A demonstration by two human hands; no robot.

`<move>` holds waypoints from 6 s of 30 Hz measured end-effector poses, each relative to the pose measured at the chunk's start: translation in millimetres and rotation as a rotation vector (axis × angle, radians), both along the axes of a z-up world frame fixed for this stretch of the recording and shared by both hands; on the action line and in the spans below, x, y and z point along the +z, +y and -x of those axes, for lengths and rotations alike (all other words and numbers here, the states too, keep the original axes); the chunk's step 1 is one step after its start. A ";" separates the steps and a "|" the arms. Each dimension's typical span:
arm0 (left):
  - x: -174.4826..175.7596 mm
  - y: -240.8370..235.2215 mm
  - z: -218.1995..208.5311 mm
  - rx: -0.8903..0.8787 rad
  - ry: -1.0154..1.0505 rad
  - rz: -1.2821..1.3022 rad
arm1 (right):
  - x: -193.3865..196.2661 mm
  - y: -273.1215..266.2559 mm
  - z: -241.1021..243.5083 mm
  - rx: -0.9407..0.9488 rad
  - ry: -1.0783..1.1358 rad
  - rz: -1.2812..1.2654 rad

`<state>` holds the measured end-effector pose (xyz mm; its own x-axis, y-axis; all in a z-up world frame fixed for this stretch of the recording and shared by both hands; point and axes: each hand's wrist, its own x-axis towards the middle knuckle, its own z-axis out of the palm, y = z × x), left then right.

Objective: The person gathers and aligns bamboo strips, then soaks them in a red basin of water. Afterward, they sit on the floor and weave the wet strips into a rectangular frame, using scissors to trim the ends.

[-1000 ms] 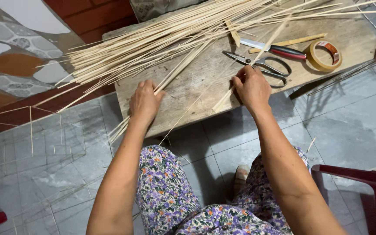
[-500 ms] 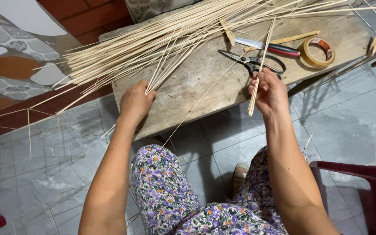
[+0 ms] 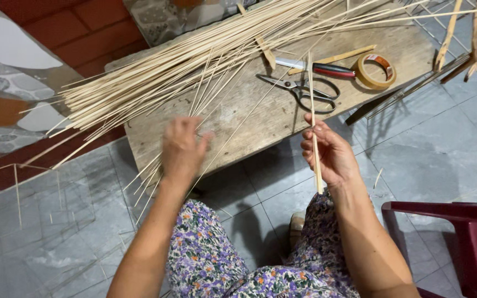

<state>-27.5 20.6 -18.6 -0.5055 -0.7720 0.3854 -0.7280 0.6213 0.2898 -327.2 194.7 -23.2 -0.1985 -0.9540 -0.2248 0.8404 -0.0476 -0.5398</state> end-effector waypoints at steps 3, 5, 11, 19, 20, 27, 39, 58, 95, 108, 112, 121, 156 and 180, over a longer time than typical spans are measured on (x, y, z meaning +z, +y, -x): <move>-0.4 28.5 24.0 -0.136 0.038 -0.164 | 3.1 -3.6 -6.4 0.005 0.054 0.000; -1.8 31.2 29.6 -0.128 0.085 -0.150 | 12.8 4.4 -13.0 -0.027 0.068 -0.044; -13.3 25.2 32.4 -0.104 0.128 -0.152 | 38.6 50.1 0.3 -0.224 0.411 -0.196; -9.4 23.6 27.9 -0.051 0.189 -0.252 | -30.8 83.5 187.9 -0.405 1.141 -0.596; -9.9 22.7 27.6 -0.058 0.196 -0.255 | -39.8 88.4 205.5 -0.358 1.203 -0.663; -19.3 20.4 28.0 -0.036 0.215 -0.253 | -53.7 68.6 281.7 -0.224 1.710 -0.875; -45.6 17.1 37.8 0.007 0.233 -0.101 | 5.9 -57.9 233.9 -0.503 2.004 -0.508; 19.9 10.4 -28.6 0.088 0.249 -0.373 | 21.1 -73.0 -107.2 -0.218 2.156 0.363; 4.1 -109.5 17.4 -0.100 0.035 -0.050 | -26.2 -115.0 -83.2 -0.245 2.166 0.167; -21.9 -246.5 56.7 0.114 -0.177 -0.219 | -18.9 -112.4 -82.2 -0.290 2.058 0.163; -3.0 -237.5 61.7 0.185 -0.272 -0.215 | -18.2 -113.8 -81.3 -0.285 2.063 0.161; 15.7 -218.6 40.7 0.007 0.003 -0.013 | -20.6 -112.6 -81.8 -0.295 2.045 0.147; 33.8 -167.7 25.7 -0.063 0.190 -0.093 | -25.5 -114.4 -87.0 -0.369 2.060 0.103; 14.5 -112.7 -1.6 0.072 0.208 -0.214 | -34.9 -111.8 -88.8 -0.544 2.035 0.141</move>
